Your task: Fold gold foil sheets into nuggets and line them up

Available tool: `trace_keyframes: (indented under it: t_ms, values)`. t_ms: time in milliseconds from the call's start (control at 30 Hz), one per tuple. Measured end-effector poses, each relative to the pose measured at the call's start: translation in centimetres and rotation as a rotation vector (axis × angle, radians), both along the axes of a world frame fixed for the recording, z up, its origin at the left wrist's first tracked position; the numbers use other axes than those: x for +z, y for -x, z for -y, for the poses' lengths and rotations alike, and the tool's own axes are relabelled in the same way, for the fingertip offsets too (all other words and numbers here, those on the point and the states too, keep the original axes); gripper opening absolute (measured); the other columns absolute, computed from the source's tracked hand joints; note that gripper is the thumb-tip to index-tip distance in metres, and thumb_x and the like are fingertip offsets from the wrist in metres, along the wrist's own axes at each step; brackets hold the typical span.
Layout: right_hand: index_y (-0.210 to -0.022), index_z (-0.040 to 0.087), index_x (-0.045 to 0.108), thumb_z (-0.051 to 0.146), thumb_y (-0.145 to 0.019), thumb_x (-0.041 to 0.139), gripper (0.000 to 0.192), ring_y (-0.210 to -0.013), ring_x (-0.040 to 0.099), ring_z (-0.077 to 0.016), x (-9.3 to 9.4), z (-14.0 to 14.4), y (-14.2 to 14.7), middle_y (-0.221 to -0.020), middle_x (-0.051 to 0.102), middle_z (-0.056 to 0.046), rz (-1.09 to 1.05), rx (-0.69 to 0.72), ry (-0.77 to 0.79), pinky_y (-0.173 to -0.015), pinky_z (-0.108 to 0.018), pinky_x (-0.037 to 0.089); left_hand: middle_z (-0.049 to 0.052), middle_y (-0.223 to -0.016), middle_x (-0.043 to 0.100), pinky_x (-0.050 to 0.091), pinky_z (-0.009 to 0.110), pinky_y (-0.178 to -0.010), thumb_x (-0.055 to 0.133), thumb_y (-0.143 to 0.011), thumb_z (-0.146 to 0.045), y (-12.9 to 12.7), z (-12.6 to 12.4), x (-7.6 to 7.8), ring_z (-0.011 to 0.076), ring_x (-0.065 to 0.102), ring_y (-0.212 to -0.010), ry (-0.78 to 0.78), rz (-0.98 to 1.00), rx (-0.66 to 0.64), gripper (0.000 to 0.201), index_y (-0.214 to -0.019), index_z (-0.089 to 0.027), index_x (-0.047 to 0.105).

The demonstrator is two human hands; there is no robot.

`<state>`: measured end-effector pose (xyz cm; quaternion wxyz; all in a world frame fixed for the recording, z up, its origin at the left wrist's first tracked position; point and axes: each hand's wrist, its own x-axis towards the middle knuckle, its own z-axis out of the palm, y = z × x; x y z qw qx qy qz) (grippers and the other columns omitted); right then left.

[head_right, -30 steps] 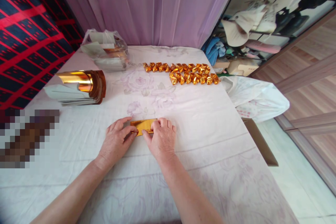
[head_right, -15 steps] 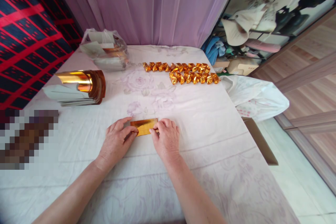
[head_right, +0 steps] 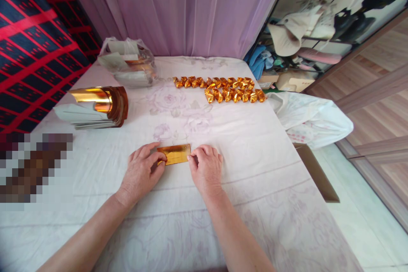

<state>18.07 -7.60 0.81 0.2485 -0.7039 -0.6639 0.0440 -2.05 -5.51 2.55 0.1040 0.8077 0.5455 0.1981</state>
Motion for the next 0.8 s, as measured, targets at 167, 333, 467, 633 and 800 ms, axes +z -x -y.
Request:
trace_keyframes:
  t_ms: [167, 333, 467, 633, 800]
  values:
    - [-0.081, 0.025, 0.066, 0.027, -0.086, 0.067, 0.005, -0.091, 0.055, -0.0213, 0.1, 0.0, 0.1, -0.096, 0.066, -0.002, 0.017, 0.0, 0.004, -0.074, -0.034, 0.031, 0.012, -0.124, 0.062, 0.041, 0.051, -0.094, 0.068, -0.082, -0.047, -2.1, -0.1, 0.3, 0.0328, 0.055, -0.114, -0.036, -0.067, 0.077, 0.028, -0.075, -0.021, 0.061]
    - [-0.081, 0.025, 0.066, 0.028, -0.087, 0.066, 0.007, -0.091, 0.054, -0.0214, 0.2, 0.0, 0.1, -0.096, 0.067, -0.002, 0.012, 0.0, 0.01, -0.074, -0.034, 0.031, 0.013, -0.123, 0.062, 0.037, 0.053, -0.099, 0.074, -0.076, -0.049, -3.0, -0.3, 0.1, 0.0338, 0.054, -0.113, -0.043, -0.112, 0.148, 0.033, -0.071, -0.02, 0.059]
    - [-0.082, 0.025, 0.067, 0.028, -0.087, 0.067, 0.006, -0.091, 0.055, -0.0214, 0.3, 0.1, 0.1, -0.096, 0.067, -0.002, 0.013, 0.008, 0.017, -0.074, -0.033, 0.031, 0.011, -0.124, 0.061, 0.036, 0.052, -0.101, 0.075, -0.077, -0.044, -2.7, -0.3, 0.0, 0.032, 0.054, -0.115, -0.029, -0.092, 0.143, 0.029, -0.072, -0.021, 0.057]
    - [-0.082, 0.025, 0.067, 0.028, -0.087, 0.067, 0.006, -0.091, 0.055, -0.0204, 0.3, 0.1, 0.1, -0.097, 0.066, -0.001, 0.012, 0.002, 0.023, -0.074, -0.033, 0.031, 0.011, -0.126, 0.06, 0.036, 0.051, -0.102, 0.073, -0.079, -0.037, -2.1, -0.3, 0.0, 0.0309, 0.053, -0.118, 0.004, -0.059, 0.106, 0.022, -0.076, -0.022, 0.057]
    - [-0.084, 0.026, 0.067, 0.032, -0.089, 0.064, 0.008, -0.092, 0.055, -0.0204, -0.2, 0.0, -0.3, -0.099, 0.066, -0.002, 0.025, 0.023, 0.025, -0.074, -0.033, 0.032, 0.01, -0.128, 0.058, 0.035, 0.053, -0.104, 0.068, -0.082, -0.033, -1.4, -0.3, -0.4, 0.0308, 0.052, -0.118, -0.002, -0.029, 0.075, 0.015, -0.08, -0.023, 0.058]
